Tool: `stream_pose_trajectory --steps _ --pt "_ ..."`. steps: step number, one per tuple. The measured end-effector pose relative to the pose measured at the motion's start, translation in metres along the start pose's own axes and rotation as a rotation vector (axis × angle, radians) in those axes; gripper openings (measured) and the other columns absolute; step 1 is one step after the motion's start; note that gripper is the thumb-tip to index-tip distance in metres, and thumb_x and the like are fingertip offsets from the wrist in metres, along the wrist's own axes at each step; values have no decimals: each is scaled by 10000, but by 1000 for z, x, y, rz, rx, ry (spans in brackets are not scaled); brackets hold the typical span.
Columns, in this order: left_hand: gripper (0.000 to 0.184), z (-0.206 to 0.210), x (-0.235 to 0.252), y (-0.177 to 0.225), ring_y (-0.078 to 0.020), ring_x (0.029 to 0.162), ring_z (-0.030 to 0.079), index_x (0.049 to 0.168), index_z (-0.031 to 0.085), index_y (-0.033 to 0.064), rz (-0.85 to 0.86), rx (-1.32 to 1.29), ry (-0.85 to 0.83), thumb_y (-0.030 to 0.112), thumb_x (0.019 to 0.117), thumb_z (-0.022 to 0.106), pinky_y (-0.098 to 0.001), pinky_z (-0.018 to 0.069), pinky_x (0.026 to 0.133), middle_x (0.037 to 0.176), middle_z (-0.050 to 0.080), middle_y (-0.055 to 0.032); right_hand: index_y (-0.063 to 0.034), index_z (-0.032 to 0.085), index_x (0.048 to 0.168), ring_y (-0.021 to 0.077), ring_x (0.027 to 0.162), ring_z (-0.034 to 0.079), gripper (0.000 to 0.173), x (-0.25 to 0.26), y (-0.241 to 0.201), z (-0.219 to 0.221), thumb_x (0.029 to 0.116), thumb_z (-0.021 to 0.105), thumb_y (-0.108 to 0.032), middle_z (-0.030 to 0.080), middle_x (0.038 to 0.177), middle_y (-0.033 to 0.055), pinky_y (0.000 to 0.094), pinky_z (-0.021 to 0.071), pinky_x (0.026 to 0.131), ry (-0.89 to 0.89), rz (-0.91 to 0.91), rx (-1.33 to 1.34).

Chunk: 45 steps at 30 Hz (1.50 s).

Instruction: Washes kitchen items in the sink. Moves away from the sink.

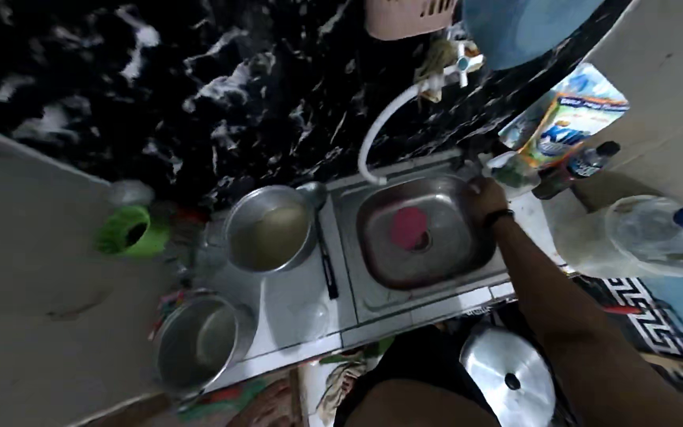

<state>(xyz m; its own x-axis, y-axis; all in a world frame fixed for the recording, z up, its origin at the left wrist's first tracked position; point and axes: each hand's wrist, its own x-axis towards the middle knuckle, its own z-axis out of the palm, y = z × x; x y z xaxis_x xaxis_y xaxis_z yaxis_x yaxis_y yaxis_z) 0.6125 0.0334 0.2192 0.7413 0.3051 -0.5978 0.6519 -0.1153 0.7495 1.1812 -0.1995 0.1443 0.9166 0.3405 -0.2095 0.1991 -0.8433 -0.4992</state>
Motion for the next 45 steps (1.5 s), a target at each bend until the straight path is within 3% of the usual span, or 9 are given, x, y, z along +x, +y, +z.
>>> stream_pose_trajectory --steps 8,13,16,20,27,33,36,39,45 --pt "744 105 246 137 -203 1283 595 1498 474 81 150 16 -107 282 867 814 -386 525 1061 1447 574 -105 -89 612 1399 509 1284 547 515 128 105 -35 932 755 -253 576 1390 297 725 429 1039 -73 44 -128" --pt "1172 137 372 142 -318 1489 355 1621 217 64 122 326 140 388 733 910 -493 363 1193 1632 316 -192 -65 546 1423 528 1085 651 443 107 98 -59 1068 534 -331 664 1202 315 745 479 908 64 170 28" --pt "1240 147 407 140 -282 1465 390 1597 227 17 200 256 196 354 655 959 -434 391 1176 1604 362 -188 -64 470 1490 502 1152 630 625 107 100 -55 992 659 -390 618 1308 298 707 489 956 -2 210 -26" --pt "1292 163 432 127 -206 1418 458 1582 246 10 361 175 219 415 601 983 -356 421 1165 1559 422 -191 -136 561 1464 471 1319 527 607 123 115 -38 913 761 -290 489 1505 245 685 448 1049 -139 29 -193" --pt "1201 177 439 161 -266 1399 482 1580 278 21 322 192 218 366 646 949 -415 427 1158 1532 455 -208 33 592 1344 467 1102 655 474 98 82 -57 1075 533 -353 659 1200 315 659 492 969 66 208 163" --pt "1175 169 400 187 -266 1402 466 1506 370 -52 510 44 213 334 579 981 -381 430 1157 1523 440 -238 -81 689 1141 79 770 670 252 28 19 -35 1039 590 -290 703 902 10 316 601 703 -26 46 814" --pt "1201 169 390 197 -259 1409 467 1515 358 -44 567 39 193 305 558 992 -387 438 1157 1541 437 -222 -75 639 1308 157 1108 661 386 6 -7 -5 995 654 -300 667 1259 86 379 581 940 -168 -185 685" --pt "1201 168 373 217 -264 1375 494 1524 366 -36 450 199 192 355 569 979 -389 422 1152 1490 489 -224 -107 565 1470 334 1478 402 598 3 -26 28 1005 583 -482 429 1591 175 521 367 1199 -107 -401 378" --pt "898 148 364 221 -338 1416 449 1466 492 -21 390 459 136 343 737 870 -476 340 1199 1492 502 -226 -107 575 1456 277 1445 458 552 -16 -23 58 1001 617 -417 438 1591 147 450 410 1186 -242 -534 436"
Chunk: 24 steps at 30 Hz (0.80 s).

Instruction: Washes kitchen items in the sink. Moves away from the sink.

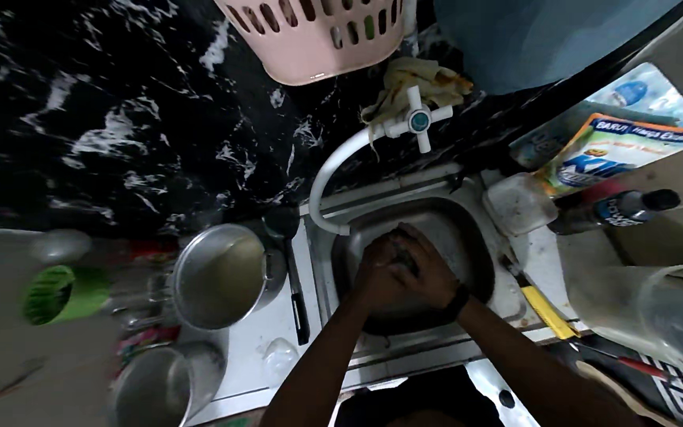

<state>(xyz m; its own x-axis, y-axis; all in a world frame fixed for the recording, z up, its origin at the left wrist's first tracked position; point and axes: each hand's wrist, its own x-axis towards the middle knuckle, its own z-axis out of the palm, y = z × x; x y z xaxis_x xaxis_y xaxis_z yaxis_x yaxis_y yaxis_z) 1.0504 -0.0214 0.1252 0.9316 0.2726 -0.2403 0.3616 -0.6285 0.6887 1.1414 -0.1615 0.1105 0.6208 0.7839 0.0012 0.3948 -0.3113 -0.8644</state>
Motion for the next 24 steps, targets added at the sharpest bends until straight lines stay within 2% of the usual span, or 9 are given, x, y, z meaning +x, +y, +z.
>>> stream_pose_trajectory --steps 2,5,10,12,14,17,18,21,24 --pt "1054 2 1 -4 -313 1400 471 1515 437 27 -8 41 -30 452 672 905 -478 365 1188 1497 507 -189 -37 626 1366 234 1253 622 391 1 9 -8 1028 597 -231 602 1417 159 406 524 1061 97 187 180" --pt "1117 3 0 -9 -284 1408 470 1545 384 33 -13 -11 -8 446 659 925 -448 391 1182 1523 477 -187 -76 632 1335 217 937 700 341 16 27 -35 1045 600 -252 704 1139 142 425 601 822 318 508 414" --pt "1125 6 8 -10 -280 1400 481 1568 329 32 -79 -15 -60 384 683 926 -442 401 1175 1516 482 -196 -25 551 1424 176 1217 623 426 -7 14 -18 1084 446 -261 620 1385 124 375 536 1023 234 262 452" --pt "897 6 11 -4 -316 1394 480 1474 468 -18 -78 19 -131 282 739 884 -449 387 1177 1490 497 -232 -60 589 1441 241 1473 424 461 -11 13 11 1075 418 -282 508 1545 128 438 329 1237 58 53 196" --pt "877 4 11 2 -318 1419 447 1476 459 -43 -84 68 -194 292 775 865 -439 350 1198 1503 479 -241 -147 550 1497 277 1537 318 447 5 14 13 1084 407 -239 426 1616 100 495 234 1275 -72 86 56" --pt "1066 6 5 -1 -274 1386 491 1525 401 9 -57 62 -117 410 683 916 -429 405 1169 1487 513 -189 -130 567 1458 233 1208 634 397 21 34 4 1099 429 -227 604 1416 128 446 529 1016 -77 353 333" --pt "1085 7 3 -3 -267 1385 493 1531 393 15 -60 55 -105 414 672 922 -423 408 1168 1492 509 -184 -117 578 1443 228 1156 656 395 14 39 7 1096 444 -249 627 1376 140 430 551 979 -44 363 376" --pt "957 6 4 -6 -289 1405 464 1510 413 -19 -105 41 -126 286 732 879 -426 380 1182 1504 483 -219 -65 543 1485 241 1461 449 475 -8 17 25 1079 427 -282 501 1551 145 417 346 1231 3 167 245" --pt "979 -5 4 13 -290 1415 455 1535 370 -13 -154 44 -157 256 750 889 -431 379 1183 1528 453 -224 -110 398 1581 263 1364 552 506 16 -3 10 1104 412 -277 538 1510 152 453 434 1159 -72 208 183"
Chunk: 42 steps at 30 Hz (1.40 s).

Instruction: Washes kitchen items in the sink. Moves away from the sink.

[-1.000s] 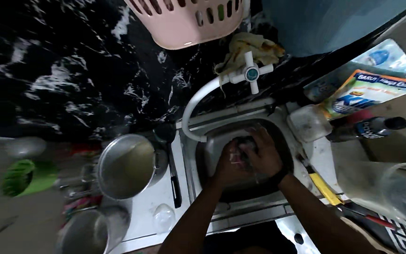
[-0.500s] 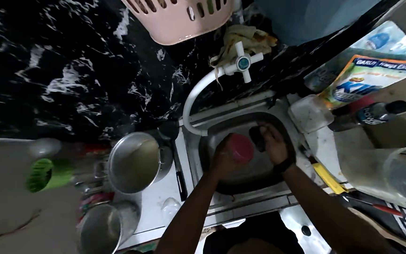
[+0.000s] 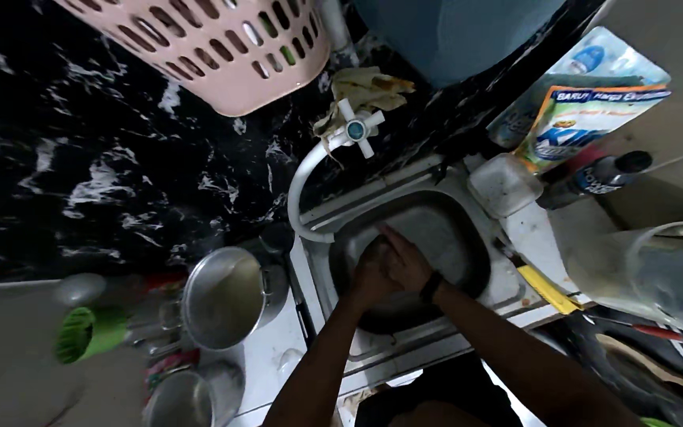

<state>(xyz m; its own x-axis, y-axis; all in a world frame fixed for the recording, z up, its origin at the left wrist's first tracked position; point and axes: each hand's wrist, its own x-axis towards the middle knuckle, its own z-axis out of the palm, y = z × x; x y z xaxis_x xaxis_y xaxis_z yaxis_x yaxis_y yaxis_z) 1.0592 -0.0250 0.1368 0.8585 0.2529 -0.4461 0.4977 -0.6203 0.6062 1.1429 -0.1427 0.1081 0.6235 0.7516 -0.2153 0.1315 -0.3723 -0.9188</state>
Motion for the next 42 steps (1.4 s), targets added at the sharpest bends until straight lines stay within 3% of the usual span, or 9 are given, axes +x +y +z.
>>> stream_pose_trajectory --steps 4,10,18,22,25,29,33,38,42 --pt "1130 -2 -1 -2 -261 1407 474 1563 340 28 72 -38 62 361 667 943 -419 404 1171 1533 464 -189 -64 491 1464 271 1088 684 457 13 21 -17 1072 536 -294 663 1256 188 460 562 970 107 176 176" --pt "998 -3 -11 6 -262 1339 535 1524 378 -22 -42 -5 -3 293 735 902 -419 435 1134 1453 538 -205 -139 493 1537 253 1509 379 475 -3 1 -3 1100 412 -307 457 1596 97 456 286 1262 8 -105 -58" --pt "1061 -12 -15 2 -212 1300 568 1562 332 55 -20 -176 51 238 702 924 -399 481 1098 1456 545 -158 2 726 1181 174 1214 646 298 -14 16 -10 1046 526 -173 679 1306 139 336 531 1046 247 -70 342" --pt "709 -21 -15 8 -292 1249 589 1399 503 -90 -107 -19 -65 156 818 828 -435 462 1089 1327 608 -248 -145 603 1442 262 1444 473 431 -10 -29 -8 1089 431 -324 569 1500 87 485 344 1215 -54 -193 -223" --pt "1097 -25 -14 3 -249 1345 530 1571 316 51 -77 -212 46 210 677 933 -418 468 1112 1493 499 -192 -74 613 1381 230 1190 647 352 10 -18 -37 1078 502 -216 658 1320 136 430 520 1044 -1 28 164" --pt "1008 -13 -16 -2 -172 1265 582 1570 313 71 -74 -542 142 156 726 857 -350 526 1039 1453 533 -149 -57 616 1333 175 1091 677 391 14 18 -41 1115 346 -239 694 1257 92 365 581 897 198 92 793" --pt "649 4 -2 9 -172 1121 614 1541 291 -7 -218 -801 319 166 996 599 -351 546 939 1340 567 -190 -73 529 1456 175 1125 631 430 2 1 -19 1105 394 -280 631 1335 129 366 532 953 345 95 529" --pt "698 13 11 -2 -247 1229 589 1542 324 8 -270 -760 486 345 1012 628 -416 514 1019 1404 548 -222 4 502 1496 410 1451 441 553 -38 -4 30 1057 486 -332 441 1567 252 552 360 1199 346 -232 -172" --pt "699 20 3 -2 -268 1313 540 1580 258 30 -257 -783 565 249 1021 617 -442 492 1066 1495 474 -220 -34 434 1539 293 1341 559 478 -2 -21 -15 1107 389 -233 552 1473 200 453 443 1140 230 109 166"
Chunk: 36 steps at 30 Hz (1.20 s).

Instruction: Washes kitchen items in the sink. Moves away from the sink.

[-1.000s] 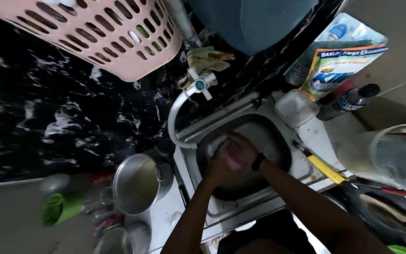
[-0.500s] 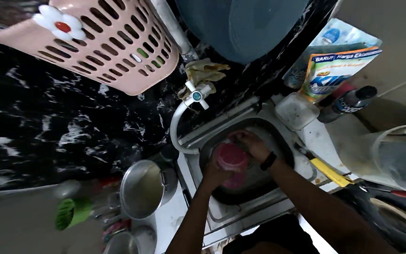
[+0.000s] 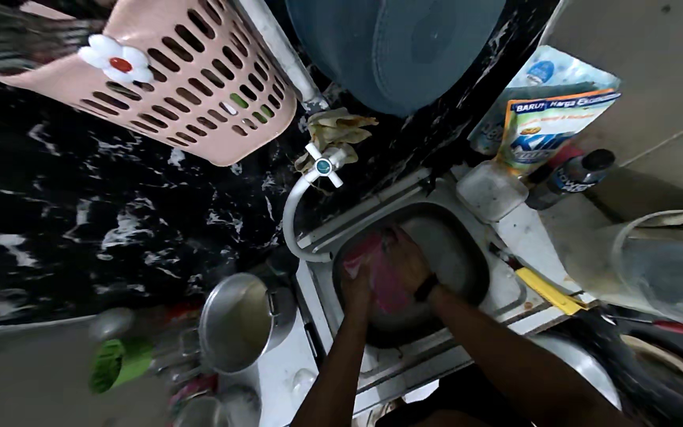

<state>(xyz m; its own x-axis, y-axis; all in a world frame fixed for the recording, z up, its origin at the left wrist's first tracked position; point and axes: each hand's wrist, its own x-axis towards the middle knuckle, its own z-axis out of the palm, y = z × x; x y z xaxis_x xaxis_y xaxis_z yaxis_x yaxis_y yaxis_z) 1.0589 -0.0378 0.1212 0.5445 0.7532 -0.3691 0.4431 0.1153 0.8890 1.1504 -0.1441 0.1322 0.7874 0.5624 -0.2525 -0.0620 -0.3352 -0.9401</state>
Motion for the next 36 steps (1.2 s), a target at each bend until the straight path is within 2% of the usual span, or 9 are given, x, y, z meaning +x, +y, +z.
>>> stream_pose_trajectory --steps 6,9,13,16,24,26,30,33,36 --pt "784 2 2 7 -281 1286 546 1585 224 37 2 6 89 322 997 656 -442 496 1039 1472 483 -236 32 409 1542 431 1466 408 627 -50 22 47 1029 522 -310 413 1577 272 574 307 1219 59 -234 -265" --pt "818 -6 8 3 -283 1300 544 1585 229 45 40 22 61 248 953 709 -448 508 1044 1486 468 -232 3 446 1524 313 1416 494 523 -19 19 28 1026 499 -149 496 1529 208 457 401 1188 63 -79 -69" --pt "525 -16 9 0 -232 1252 561 1540 319 3 -31 -47 -130 214 1082 465 -412 508 1028 1436 514 -200 -11 576 1377 218 1067 621 452 24 15 -15 1138 329 -305 638 1234 180 393 515 933 -190 285 245" --pt "460 -19 25 -8 -262 1246 565 1481 416 -38 23 56 -77 236 1113 387 -431 488 1051 1401 541 -232 -32 581 1381 224 1089 633 444 29 23 -8 1124 386 -337 646 1244 170 412 531 943 -138 357 362" --pt "647 -16 9 -22 -252 1264 580 1562 326 31 14 114 -57 374 1058 541 -439 502 1052 1427 549 -205 40 380 1554 349 1472 424 577 -20 14 40 1092 439 -300 410 1587 249 449 334 1235 39 -191 -20" --pt "597 -15 8 -20 -229 1261 582 1548 358 30 24 58 -53 388 1083 467 -424 496 1060 1425 558 -188 18 449 1526 338 1481 414 529 -14 4 38 1099 398 -290 425 1586 225 451 319 1244 8 -249 -21" --pt "579 -20 -7 -16 -267 1358 500 1569 303 11 -33 54 -90 355 1109 375 -458 434 1125 1511 465 -214 -36 480 1514 277 1371 524 447 31 -15 3 1129 352 -224 538 1494 190 443 403 1158 -134 54 211" --pt "548 -21 5 -19 -248 1233 590 1517 400 15 -44 -63 -60 386 1119 340 -451 507 1036 1400 564 -203 -75 440 1552 248 1436 468 495 20 -6 16 1095 453 -264 452 1581 155 409 394 1189 -120 -102 127" --pt "532 -25 9 -14 -213 1148 624 1518 369 7 -27 -137 -34 339 1104 408 -403 544 971 1336 591 -193 25 406 1543 314 1462 438 669 -16 6 34 1028 572 -366 413 1583 242 421 381 1209 -2 -298 -12"
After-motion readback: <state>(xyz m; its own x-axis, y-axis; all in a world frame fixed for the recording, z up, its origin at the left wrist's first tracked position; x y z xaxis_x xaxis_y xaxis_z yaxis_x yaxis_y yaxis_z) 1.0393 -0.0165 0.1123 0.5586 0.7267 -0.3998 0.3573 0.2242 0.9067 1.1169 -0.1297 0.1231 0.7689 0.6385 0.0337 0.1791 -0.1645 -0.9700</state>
